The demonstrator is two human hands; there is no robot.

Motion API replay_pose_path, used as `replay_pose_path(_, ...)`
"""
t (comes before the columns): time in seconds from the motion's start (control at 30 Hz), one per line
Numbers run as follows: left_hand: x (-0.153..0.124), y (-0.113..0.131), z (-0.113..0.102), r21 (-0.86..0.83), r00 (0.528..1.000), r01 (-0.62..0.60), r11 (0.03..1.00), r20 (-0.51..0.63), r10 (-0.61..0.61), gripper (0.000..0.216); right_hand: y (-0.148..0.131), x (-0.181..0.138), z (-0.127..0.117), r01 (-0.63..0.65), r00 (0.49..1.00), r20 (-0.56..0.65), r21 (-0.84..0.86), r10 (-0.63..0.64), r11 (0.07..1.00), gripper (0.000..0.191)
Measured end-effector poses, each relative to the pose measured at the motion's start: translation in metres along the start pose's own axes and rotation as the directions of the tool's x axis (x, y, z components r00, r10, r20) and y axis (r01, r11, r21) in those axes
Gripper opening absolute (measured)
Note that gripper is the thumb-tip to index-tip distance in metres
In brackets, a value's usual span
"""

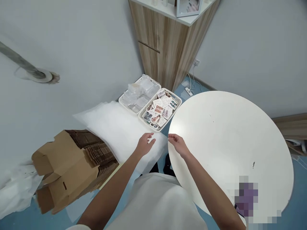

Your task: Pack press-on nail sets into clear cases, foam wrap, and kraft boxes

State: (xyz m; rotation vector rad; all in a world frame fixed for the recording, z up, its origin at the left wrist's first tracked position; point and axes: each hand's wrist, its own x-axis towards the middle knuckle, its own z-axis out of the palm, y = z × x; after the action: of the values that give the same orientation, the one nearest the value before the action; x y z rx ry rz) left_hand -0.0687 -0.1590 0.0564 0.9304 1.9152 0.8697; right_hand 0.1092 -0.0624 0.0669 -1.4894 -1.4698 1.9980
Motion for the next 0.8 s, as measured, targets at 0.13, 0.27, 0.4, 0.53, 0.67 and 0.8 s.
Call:
replay_pose_path(0.13, 0.065, 0.006, -0.013, -0.061, 0.994, -0.110, 0.992, -0.003, 0.110, 0.040, -0.029, 0.046, 0.019, 0.012, 0.998, -0.063, 0.084, -0.007, 0.996, 0.042)
replay_pose_path(0.27, 0.119, 0.009, -0.014, -0.148, 0.995, -0.078, 0.986, 0.045, 0.086, 0.046, -0.046, 0.087, 0.035, 0.027, 0.996, -0.090, 0.248, -0.005, 0.968, 0.050)
replay_pose_path(0.4, 0.147, 0.012, -0.007, -0.201, 0.993, -0.041, 0.979, 0.097, 0.061, 0.049, -0.043, 0.119, 0.042, 0.011, 0.993, -0.111, 0.340, 0.028, 0.940, 0.061)
replay_pose_path(0.53, 0.154, 0.013, -0.004, -0.189, 0.991, -0.033, 0.981, 0.121, 0.057, 0.050, -0.036, 0.138, 0.045, 0.003, 0.990, -0.133, 0.376, 0.051, 0.927, 0.065)
replay_pose_path(0.67, 0.155, 0.011, -0.004, -0.187, 0.986, 0.014, 0.982, 0.167, 0.018, 0.054, -0.037, 0.143, 0.049, 0.016, 0.991, -0.130, 0.408, 0.041, 0.913, 0.068)
replay_pose_path(0.8, 0.158, 0.004, -0.004, -0.244, 0.982, 0.074, 0.967, 0.185, -0.028, 0.057, -0.038, 0.143, 0.051, 0.036, 0.999, -0.046, 0.393, -0.019, 0.919, 0.065)
